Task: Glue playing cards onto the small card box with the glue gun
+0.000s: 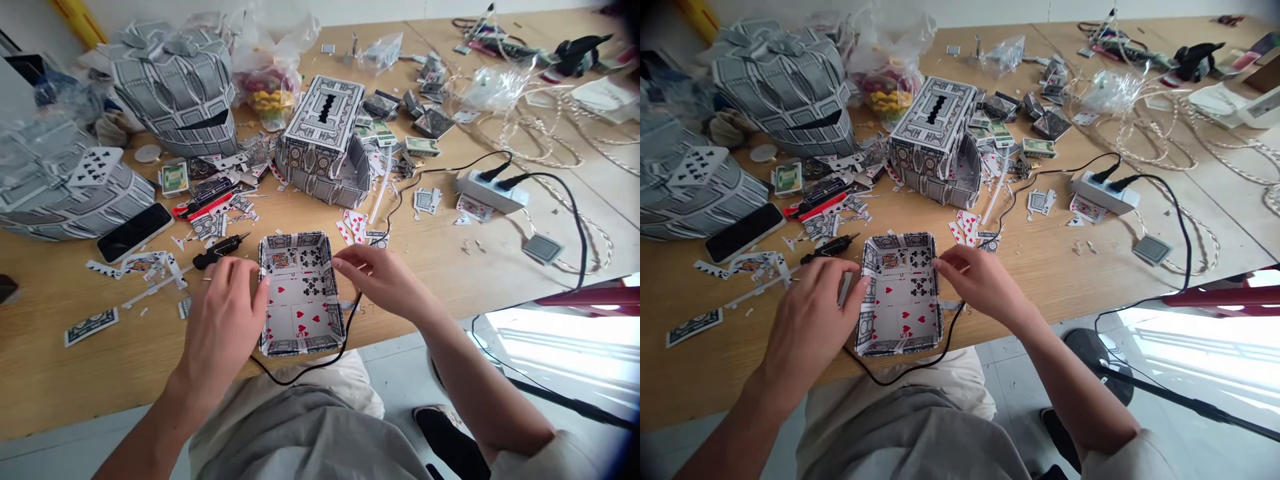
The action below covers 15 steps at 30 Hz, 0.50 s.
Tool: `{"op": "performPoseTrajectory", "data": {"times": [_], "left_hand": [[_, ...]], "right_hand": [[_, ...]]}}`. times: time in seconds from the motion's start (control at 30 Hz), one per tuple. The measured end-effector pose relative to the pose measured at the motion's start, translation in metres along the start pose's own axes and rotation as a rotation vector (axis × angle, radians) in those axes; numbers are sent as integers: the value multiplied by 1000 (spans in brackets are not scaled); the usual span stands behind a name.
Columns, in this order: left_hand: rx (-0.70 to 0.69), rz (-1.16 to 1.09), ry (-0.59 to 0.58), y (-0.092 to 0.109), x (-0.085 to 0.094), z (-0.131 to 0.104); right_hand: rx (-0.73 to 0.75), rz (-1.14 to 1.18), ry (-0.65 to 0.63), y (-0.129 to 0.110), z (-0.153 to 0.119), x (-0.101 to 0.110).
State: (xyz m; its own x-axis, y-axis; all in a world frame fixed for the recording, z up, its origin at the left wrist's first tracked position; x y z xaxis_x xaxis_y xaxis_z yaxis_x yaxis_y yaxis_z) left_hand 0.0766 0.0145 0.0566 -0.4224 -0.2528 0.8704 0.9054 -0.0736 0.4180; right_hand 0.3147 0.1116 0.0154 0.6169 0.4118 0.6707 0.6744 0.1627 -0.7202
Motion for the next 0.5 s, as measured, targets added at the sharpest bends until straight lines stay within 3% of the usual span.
{"op": "performPoseTrajectory", "data": {"times": [0.1, 0.2, 0.37, 0.5], "left_hand": [[-176, 23, -110, 29, -12, 4], [-285, 80, -301, 45, -42, 5], [-233, 54, -354, 37, -74, 6], [-235, -11, -374, 34, -73, 9]], "right_hand": [[42, 58, 143, -1, 22, 7], [157, 174, 102, -8, 48, -4], [204, 219, 21, -9, 71, -26], [174, 188, 44, -7, 70, -35]]}}
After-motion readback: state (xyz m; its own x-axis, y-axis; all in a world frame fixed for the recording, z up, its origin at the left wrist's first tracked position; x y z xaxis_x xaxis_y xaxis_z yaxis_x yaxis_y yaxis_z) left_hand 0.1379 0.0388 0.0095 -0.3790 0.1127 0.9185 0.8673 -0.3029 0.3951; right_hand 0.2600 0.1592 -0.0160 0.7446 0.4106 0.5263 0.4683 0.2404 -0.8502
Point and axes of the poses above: each hand's wrist, its own z-axis towards the middle knuckle, its own x-axis out of the back of the hand, y = z × x, the point moved 6 cm from there along z, towards the middle knuckle, and after that the axes turned 9 degrees about -z, right-handed, at the moved point
